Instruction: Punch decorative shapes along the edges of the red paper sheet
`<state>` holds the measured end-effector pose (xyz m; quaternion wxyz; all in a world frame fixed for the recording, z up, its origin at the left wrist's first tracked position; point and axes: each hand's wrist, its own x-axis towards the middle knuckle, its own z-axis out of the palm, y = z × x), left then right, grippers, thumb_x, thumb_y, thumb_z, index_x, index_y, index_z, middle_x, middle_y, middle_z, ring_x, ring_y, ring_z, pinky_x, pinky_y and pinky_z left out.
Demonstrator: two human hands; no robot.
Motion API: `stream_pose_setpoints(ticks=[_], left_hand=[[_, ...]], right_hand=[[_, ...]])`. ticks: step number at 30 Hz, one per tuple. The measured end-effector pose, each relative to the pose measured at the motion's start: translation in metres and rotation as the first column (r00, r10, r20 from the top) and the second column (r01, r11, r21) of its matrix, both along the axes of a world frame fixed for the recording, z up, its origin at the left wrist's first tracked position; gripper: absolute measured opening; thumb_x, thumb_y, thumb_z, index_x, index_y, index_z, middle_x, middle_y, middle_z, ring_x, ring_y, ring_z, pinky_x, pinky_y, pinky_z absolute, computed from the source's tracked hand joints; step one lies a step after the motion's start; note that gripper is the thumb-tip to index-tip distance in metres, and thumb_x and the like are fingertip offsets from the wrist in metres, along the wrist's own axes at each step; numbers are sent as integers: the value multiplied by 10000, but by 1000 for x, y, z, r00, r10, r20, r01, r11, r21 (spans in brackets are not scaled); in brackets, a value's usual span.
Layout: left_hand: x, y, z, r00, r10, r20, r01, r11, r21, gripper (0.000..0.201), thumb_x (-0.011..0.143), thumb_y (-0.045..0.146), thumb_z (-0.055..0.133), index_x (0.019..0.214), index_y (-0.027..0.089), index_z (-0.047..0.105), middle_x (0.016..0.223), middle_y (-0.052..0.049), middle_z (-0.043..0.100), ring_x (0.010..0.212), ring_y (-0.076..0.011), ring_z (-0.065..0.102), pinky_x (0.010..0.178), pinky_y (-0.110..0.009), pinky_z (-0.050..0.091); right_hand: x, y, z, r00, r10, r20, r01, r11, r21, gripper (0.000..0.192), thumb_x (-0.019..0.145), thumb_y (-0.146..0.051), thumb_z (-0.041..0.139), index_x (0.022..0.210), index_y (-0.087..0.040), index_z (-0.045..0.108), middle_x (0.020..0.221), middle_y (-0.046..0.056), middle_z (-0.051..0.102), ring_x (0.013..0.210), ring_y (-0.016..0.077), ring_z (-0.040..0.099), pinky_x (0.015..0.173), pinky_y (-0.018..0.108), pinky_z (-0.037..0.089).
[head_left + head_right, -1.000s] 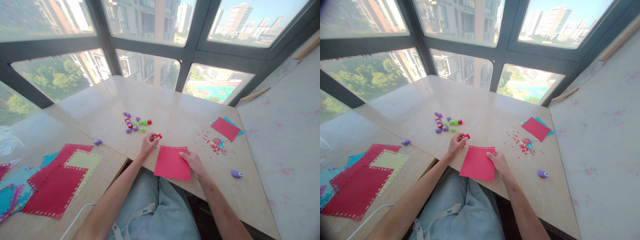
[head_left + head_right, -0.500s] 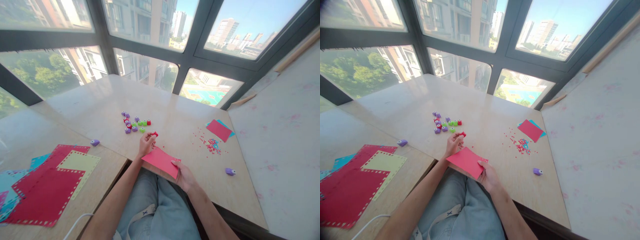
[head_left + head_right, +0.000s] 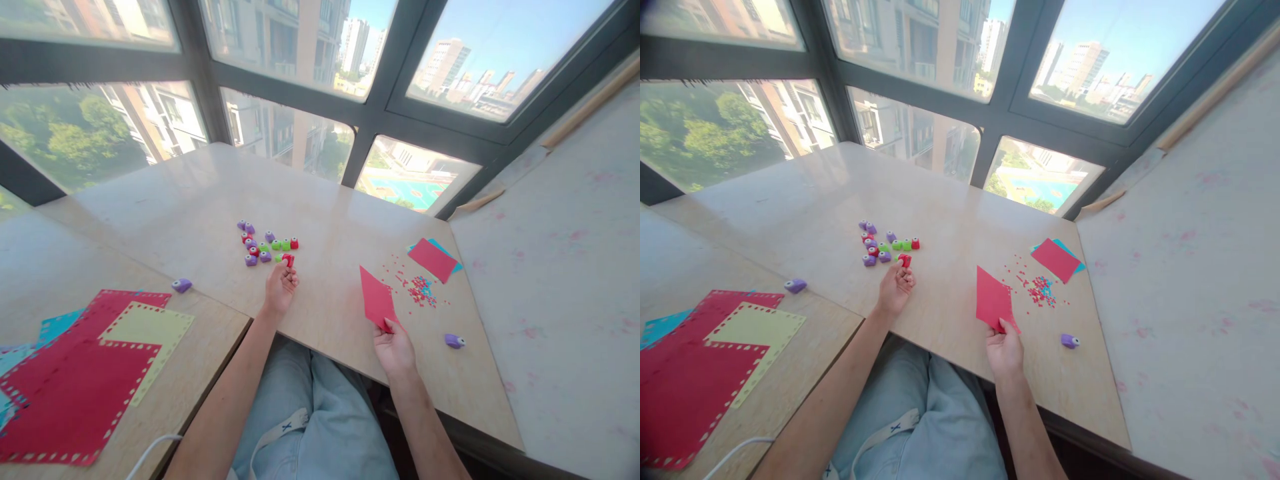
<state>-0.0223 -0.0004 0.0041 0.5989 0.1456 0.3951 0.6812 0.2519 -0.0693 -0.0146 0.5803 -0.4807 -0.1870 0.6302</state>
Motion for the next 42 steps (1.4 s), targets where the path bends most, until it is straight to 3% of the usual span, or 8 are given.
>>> stream_pose_setpoints(ticks=[3, 10, 19, 27, 32, 36, 38, 42], left_hand=[[-1, 2, -2, 1000, 0, 11, 0, 1000, 12, 306, 683, 412, 712, 778, 171, 548, 627, 33, 562, 482, -51, 491, 479, -186, 412], [2, 0, 2, 1000, -8, 7, 8, 1000, 5, 312, 657, 364, 737, 802, 169, 541, 635, 35, 576, 480, -47, 501, 477, -167, 417], [16, -11, 2, 912, -96, -400, 130, 990, 60, 397, 665, 356, 755, 949, 164, 555, 663, 14, 641, 513, -91, 574, 506, -181, 459], [32, -19, 15, 812, -210, -545, 220, 974, -46, 345, 660, 429, 777, 856, 174, 652, 511, 40, 543, 439, -78, 466, 413, -158, 382], [105, -19, 46, 505, -305, -808, 503, 864, -12, 288, 706, 405, 742, 903, 197, 708, 669, -13, 632, 508, -109, 508, 439, -200, 390], [187, -13, 64, 186, -171, -967, 734, 679, 21, 140, 753, 305, 681, 849, 214, 728, 714, -33, 648, 545, -124, 516, 519, -235, 394], [223, -7, 66, 84, -96, -992, 799, 601, 10, 104, 719, 235, 671, 807, 209, 720, 729, -46, 661, 579, -145, 535, 559, -255, 398], [275, 8, 61, -290, -33, -956, 809, 524, -264, 109, 728, 218, 614, 784, 176, 698, 714, -67, 669, 660, -191, 604, 601, -273, 414]], right_hand=[[1, -8, 4, 996, -89, 13, 89, 996, 3, 265, 729, -192, 694, 971, -266, 616, 860, -1, 747, 810, 180, 725, 694, 292, 627], [-23, -32, 29, 995, 14, -101, -27, 991, -133, 306, 658, -182, 796, 921, -196, 639, 893, 23, 761, 711, 163, 716, 612, 239, 595], [16, -35, 36, 928, 350, 131, -339, 936, -99, 414, 723, -451, 765, 942, -138, 604, 702, 37, 712, 498, 131, 643, 436, 201, 530], [27, -41, 30, 831, 328, 448, -280, 944, -172, 272, 745, -387, 662, 869, -155, 593, 619, -4, 668, 430, 151, 628, 309, 194, 467], [21, -42, 26, 790, 292, 540, -271, 955, -121, 216, 790, -346, 607, 906, -164, 606, 644, -3, 679, 389, 144, 617, 268, 167, 400], [16, -43, 24, 754, 272, 598, -262, 959, -106, 151, 822, -329, 538, 843, -184, 576, 531, -32, 615, 354, 145, 588, 260, 167, 365], [14, -42, 23, 736, 287, 614, -242, 957, -157, 117, 816, -312, 525, 788, -199, 532, 477, -47, 577, 324, 146, 559, 257, 180, 363], [14, -41, 21, 709, 305, 636, -222, 952, -209, 65, 804, -246, 509, 758, -207, 484, 450, -55, 545, 337, 152, 571, 279, 179, 376]])
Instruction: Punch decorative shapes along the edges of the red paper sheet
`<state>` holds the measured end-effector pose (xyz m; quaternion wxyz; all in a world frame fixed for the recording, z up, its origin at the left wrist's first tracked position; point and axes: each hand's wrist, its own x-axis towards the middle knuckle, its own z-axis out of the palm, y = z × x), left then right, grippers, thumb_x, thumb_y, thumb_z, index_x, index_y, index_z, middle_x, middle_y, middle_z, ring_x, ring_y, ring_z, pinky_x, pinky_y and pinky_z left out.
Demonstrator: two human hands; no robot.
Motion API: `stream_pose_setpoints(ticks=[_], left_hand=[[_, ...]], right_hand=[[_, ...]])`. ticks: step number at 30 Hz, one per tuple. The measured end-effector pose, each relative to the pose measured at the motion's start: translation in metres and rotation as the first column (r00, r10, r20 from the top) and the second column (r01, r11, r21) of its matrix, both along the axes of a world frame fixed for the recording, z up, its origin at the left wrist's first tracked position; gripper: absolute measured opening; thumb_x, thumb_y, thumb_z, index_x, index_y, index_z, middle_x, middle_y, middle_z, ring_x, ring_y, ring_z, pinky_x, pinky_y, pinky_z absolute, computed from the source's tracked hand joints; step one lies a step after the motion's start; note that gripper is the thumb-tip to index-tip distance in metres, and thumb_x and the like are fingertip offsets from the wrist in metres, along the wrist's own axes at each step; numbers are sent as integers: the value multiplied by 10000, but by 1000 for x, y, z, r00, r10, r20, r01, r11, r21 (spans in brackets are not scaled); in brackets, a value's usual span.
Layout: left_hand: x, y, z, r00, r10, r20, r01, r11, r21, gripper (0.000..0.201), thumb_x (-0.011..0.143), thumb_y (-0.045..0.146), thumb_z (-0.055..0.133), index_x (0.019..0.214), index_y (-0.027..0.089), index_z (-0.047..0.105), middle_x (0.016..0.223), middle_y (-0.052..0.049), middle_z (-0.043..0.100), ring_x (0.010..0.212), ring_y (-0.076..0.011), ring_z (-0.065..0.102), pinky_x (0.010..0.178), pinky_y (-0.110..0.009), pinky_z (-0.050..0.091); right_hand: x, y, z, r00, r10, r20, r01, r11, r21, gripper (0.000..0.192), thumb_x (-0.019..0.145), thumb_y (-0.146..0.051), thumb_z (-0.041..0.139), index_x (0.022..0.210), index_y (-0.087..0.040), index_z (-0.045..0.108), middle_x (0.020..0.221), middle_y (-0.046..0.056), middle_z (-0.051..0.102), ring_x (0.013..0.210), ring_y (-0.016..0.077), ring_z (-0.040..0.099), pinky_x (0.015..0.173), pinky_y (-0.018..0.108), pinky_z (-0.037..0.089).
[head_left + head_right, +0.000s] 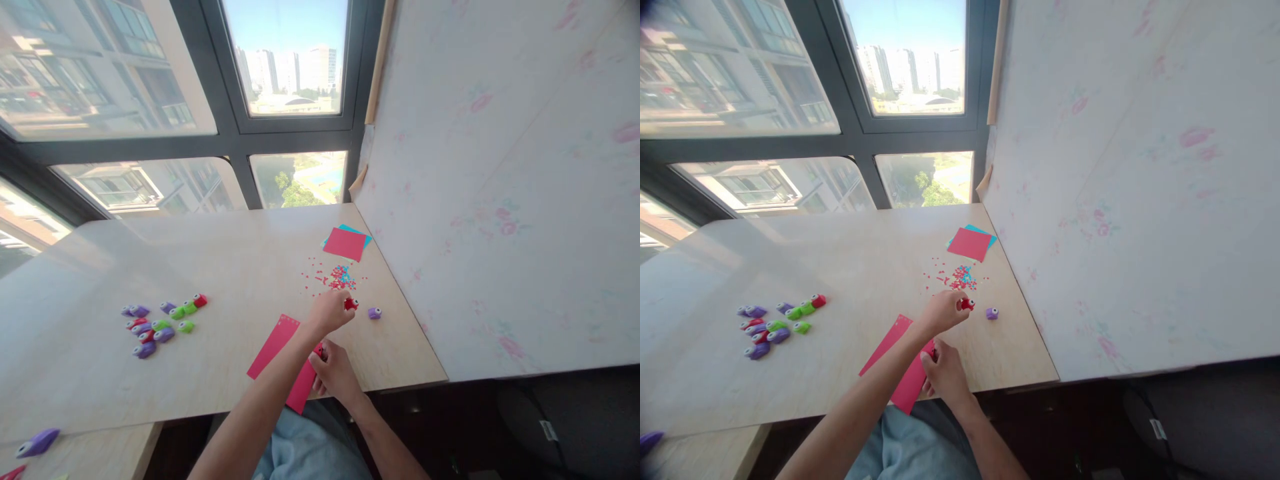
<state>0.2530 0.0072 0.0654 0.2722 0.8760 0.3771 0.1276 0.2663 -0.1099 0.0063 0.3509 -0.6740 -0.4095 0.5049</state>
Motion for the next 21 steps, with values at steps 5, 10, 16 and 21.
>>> stream_pose_setpoints(ticks=[5, 10, 16, 21], left_hand=[[34, 14, -8, 964, -88, -251, 93, 996, 10, 227, 775, 276, 589, 919, 154, 714, 853, -114, 713, 767, -237, 659, 646, -302, 461], [53, 19, -14, 960, -96, -265, 95, 995, -15, 240, 793, 304, 626, 965, 171, 728, 893, -129, 723, 838, -267, 676, 702, -325, 488], [40, 17, -11, 987, -79, -140, 73, 996, -46, 392, 840, 323, 640, 1207, 187, 656, 911, -86, 729, 856, -223, 668, 736, -293, 482], [-23, -2, -11, 961, 155, 227, -143, 987, -68, 267, 902, 277, 515, 1034, 173, 722, 675, -15, 668, 596, -122, 568, 633, -235, 416]], right_hand=[[0, 0, 2, 999, 0, 39, 0, 1000, -1, 81, 813, -240, 500, 744, -205, 473, 508, -37, 561, 376, 169, 610, 279, 185, 385], [-1, 0, 4, 1000, -12, 3, 12, 1000, -28, 125, 811, -267, 512, 711, -214, 457, 501, -41, 542, 379, 187, 618, 256, 201, 390], [2, 1, 7, 1000, -26, -4, 26, 999, -20, 99, 798, -263, 516, 725, -211, 474, 489, -51, 534, 355, 171, 595, 234, 185, 348], [4, -1, 13, 999, -33, -13, 33, 999, -17, 112, 814, -310, 500, 780, -204, 510, 453, -68, 503, 288, 130, 499, 226, 178, 282]])
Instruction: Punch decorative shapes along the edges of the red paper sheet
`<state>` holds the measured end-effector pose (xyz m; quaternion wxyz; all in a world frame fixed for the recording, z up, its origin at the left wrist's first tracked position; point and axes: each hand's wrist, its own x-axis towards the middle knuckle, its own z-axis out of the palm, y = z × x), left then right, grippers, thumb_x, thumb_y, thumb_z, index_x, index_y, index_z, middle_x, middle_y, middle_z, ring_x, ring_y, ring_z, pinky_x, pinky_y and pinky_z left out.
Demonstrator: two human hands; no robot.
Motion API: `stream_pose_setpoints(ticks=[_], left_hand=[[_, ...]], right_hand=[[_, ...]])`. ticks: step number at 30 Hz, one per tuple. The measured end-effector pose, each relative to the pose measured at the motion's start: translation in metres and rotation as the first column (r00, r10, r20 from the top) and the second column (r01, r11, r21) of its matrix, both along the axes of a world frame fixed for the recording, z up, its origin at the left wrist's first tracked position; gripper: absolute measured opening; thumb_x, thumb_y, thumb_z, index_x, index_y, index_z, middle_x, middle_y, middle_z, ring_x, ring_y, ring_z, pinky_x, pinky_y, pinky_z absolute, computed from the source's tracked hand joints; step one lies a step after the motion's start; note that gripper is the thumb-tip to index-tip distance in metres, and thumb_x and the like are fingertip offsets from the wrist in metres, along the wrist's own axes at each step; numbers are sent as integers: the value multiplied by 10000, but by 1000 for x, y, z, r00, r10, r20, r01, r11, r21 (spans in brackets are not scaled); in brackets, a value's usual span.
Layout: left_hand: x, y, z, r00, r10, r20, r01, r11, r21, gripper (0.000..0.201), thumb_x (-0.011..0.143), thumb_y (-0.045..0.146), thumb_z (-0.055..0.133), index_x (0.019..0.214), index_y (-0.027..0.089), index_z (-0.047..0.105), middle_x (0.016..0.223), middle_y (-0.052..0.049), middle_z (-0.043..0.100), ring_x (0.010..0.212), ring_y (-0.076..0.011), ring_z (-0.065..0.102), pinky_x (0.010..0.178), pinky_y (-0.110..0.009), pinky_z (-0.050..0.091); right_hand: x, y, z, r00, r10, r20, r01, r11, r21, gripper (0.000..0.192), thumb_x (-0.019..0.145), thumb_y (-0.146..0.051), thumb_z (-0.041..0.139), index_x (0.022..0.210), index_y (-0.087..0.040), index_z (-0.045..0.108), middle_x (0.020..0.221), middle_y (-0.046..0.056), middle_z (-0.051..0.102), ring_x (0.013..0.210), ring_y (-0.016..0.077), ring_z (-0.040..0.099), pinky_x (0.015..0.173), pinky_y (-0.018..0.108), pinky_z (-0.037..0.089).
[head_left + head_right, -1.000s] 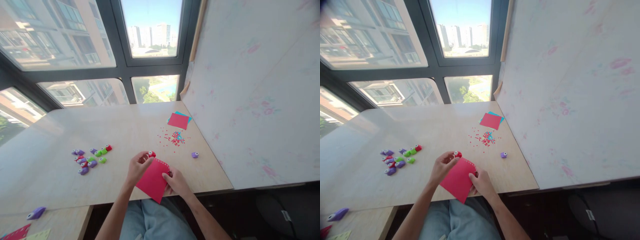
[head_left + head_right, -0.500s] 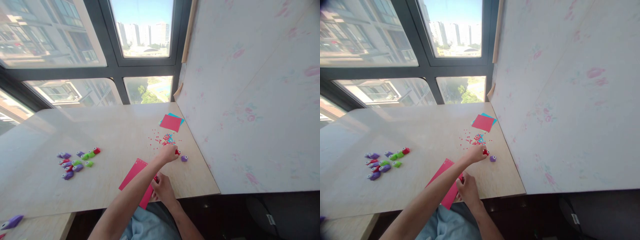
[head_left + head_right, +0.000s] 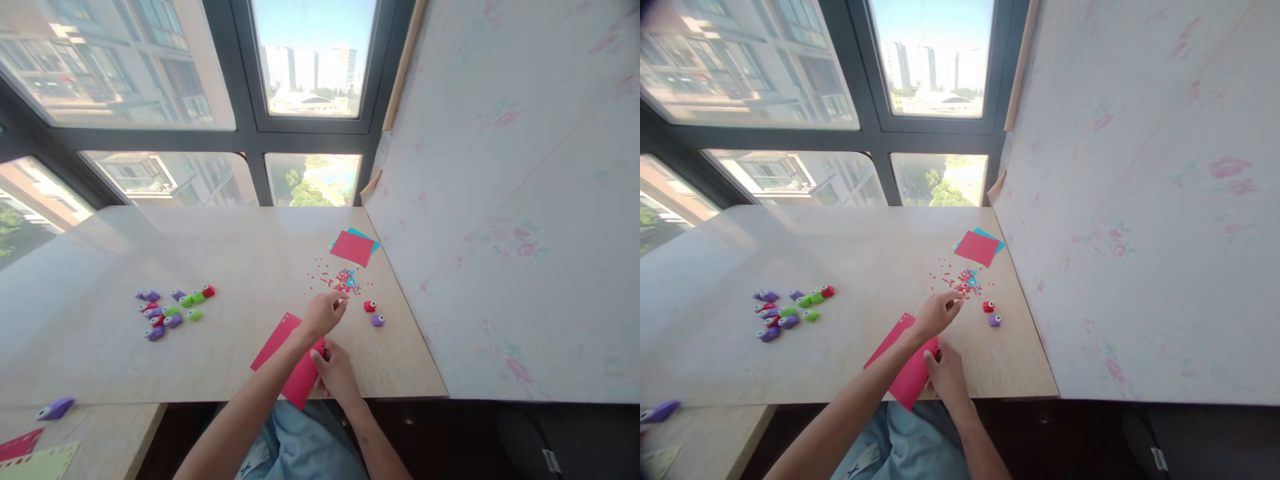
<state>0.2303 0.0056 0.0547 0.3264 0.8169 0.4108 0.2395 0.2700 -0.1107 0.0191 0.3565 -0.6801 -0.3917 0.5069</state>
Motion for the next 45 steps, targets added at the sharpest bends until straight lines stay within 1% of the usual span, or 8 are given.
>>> stream_pose_setpoints(ticks=[4, 8, 13, 16, 23, 29, 37, 45], left_hand=[[-76, -16, -10, 962, 223, 157, -222, 975, -22, 258, 892, 288, 502, 951, 167, 722, 590, 15, 600, 528, -97, 493, 566, -214, 361], [-164, -24, -21, 845, 495, 203, -505, 863, -4, 307, 913, 371, 485, 990, 159, 694, 630, 4, 608, 558, -115, 522, 580, -225, 376], [-255, -28, -35, 622, 782, -47, -779, 623, 69, 362, 881, 318, 535, 1188, 138, 604, 715, -11, 631, 649, -168, 593, 622, -259, 404], [-280, -23, -38, 526, 825, -205, -827, 553, 103, 473, 886, 324, 547, 1323, 146, 510, 813, -38, 667, 773, -212, 643, 650, -278, 424], [-283, 4, -32, 570, 723, -391, -745, 655, 126, 439, 912, 364, 538, 1315, 194, 504, 941, -79, 711, 868, -255, 676, 653, -291, 421], [-277, -9, -41, 607, 687, -398, -679, 709, 188, 305, 929, 428, 530, 1125, 200, 578, 837, -55, 712, 788, -235, 680, 609, -273, 375], [-241, -25, -42, 606, 658, -448, -645, 736, 208, 459, 855, 640, 550, 950, 192, 577, 752, -57, 685, 711, -239, 662, 551, -268, 303], [-210, -29, -42, 837, 440, -324, -429, 897, 107, 397, 874, 541, 601, 1086, 204, 604, 843, -38, 691, 789, -203, 650, 637, -262, 389]], right_hand=[[0, -3, -6, 999, 0, 51, -2, 999, 48, 279, 801, -465, 513, 796, -188, 546, 445, -46, 516, 274, 122, 448, 234, 196, 253], [0, -6, -14, 998, -17, 69, 11, 996, 86, 427, 757, -602, 518, 776, -179, 572, 400, -42, 490, 268, 114, 391, 266, 215, 255], [-2, -10, -9, 994, -65, 88, 54, 992, 114, 491, 694, -654, 599, 751, -167, 615, 464, -33, 509, 300, 105, 385, 301, 234, 270], [-3, -10, -6, 990, -82, 119, 66, 989, 132, 480, 684, -646, 623, 717, -167, 606, 461, -37, 498, 308, 111, 407, 325, 236, 304], [3, -4, -9, 995, -49, 91, 36, 990, 139, 555, 682, -682, 634, 805, -140, 629, 605, 25, 633, 322, 117, 468, 325, 235, 340], [7, 2, -14, 995, -67, 72, 52, 980, 195, 605, 683, -726, 643, 901, -162, 625, 807, 90, 712, 513, 208, 624, 442, 304, 511], [18, 30, -15, 975, 25, 223, -98, 941, 325, 512, 788, -693, 575, 668, -198, 519, 557, -15, 506, 510, 141, 467, 460, 239, 372], [29, 46, -18, 979, 107, 172, -156, 939, 306, 498, 833, -663, 548, 670, -194, 518, 606, -11, 515, 559, 153, 476, 518, 250, 378]])
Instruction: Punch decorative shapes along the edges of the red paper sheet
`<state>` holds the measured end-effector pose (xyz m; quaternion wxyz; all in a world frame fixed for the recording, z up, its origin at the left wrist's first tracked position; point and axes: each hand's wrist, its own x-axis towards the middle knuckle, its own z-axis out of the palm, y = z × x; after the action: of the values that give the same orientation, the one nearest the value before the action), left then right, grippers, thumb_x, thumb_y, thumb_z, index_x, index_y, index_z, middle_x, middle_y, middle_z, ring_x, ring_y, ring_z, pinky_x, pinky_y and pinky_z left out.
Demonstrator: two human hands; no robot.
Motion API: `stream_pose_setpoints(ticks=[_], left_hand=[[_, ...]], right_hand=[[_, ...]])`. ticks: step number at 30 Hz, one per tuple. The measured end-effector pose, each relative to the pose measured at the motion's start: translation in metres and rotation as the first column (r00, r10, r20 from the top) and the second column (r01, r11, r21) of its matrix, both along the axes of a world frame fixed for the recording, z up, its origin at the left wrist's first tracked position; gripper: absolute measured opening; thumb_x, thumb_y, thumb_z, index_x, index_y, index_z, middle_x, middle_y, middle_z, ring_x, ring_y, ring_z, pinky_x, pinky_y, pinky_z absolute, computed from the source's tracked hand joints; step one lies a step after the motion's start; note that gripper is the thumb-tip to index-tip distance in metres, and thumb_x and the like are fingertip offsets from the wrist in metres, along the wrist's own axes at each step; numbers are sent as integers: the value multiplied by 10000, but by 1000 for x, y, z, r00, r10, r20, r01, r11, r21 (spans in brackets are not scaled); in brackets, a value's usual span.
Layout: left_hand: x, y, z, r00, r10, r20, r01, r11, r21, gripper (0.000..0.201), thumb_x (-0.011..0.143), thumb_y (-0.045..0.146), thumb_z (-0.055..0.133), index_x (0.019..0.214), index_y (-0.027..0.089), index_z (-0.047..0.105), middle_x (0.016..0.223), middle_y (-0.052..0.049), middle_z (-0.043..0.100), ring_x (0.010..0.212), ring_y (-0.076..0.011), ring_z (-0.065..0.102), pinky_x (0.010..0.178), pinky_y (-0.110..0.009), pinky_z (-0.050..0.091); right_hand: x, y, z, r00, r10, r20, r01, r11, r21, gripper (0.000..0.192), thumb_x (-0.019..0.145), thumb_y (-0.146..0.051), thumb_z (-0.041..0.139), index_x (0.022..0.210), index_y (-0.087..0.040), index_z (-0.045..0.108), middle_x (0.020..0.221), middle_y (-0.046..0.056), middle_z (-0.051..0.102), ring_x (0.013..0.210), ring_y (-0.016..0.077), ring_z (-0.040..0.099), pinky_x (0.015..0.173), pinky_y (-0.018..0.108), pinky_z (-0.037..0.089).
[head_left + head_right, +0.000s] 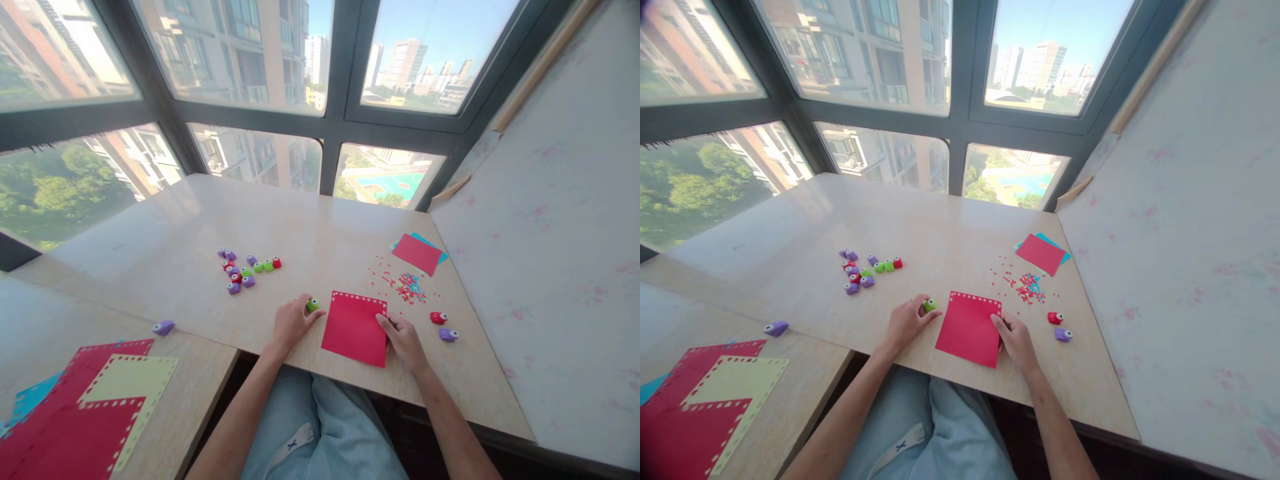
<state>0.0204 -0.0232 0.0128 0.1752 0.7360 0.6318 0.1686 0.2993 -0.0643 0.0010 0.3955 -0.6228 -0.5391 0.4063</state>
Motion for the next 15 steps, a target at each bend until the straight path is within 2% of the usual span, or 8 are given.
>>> stream_pose_setpoints(ticks=[3, 6, 11, 15], left_hand=[[-2, 2, 1, 994, -89, 64, 87, 996, 27, 328, 882, 410, 626, 1152, 224, 611, 992, -55, 665, 867, -193, 640, 730, -266, 441], [-5, 7, 0, 989, -104, 102, 100, 994, 44, 276, 877, 284, 610, 1147, 236, 636, 1095, -65, 622, 923, -193, 631, 799, -280, 465], [1, 10, -7, 967, -89, 237, 79, 995, 55, 266, 851, 155, 565, 1098, 209, 650, 1074, -58, 646, 852, -167, 629, 777, -268, 471], [10, 6, -10, 956, -64, 285, 46, 997, 69, 273, 851, 159, 563, 1099, 233, 650, 999, -23, 680, 769, -142, 618, 736, -250, 459]], right_hand=[[3, 1, -3, 1000, 11, -1, -11, 1000, 20, 496, 843, -654, 544, 694, -181, 560, 665, 9, 572, 638, 169, 509, 596, 255, 407], [3, 3, -3, 998, 20, -59, -22, 999, -27, 499, 828, -665, 555, 739, -176, 598, 702, 25, 611, 668, 185, 540, 609, 261, 426], [3, 4, 0, 977, 29, -209, -47, 996, -82, 468, 800, -635, 614, 755, -170, 627, 716, 35, 642, 682, 205, 586, 615, 278, 457], [2, 5, 2, 968, 31, -249, -58, 993, -102, 443, 807, -601, 632, 753, -161, 632, 713, 33, 647, 661, 192, 581, 595, 268, 442]])
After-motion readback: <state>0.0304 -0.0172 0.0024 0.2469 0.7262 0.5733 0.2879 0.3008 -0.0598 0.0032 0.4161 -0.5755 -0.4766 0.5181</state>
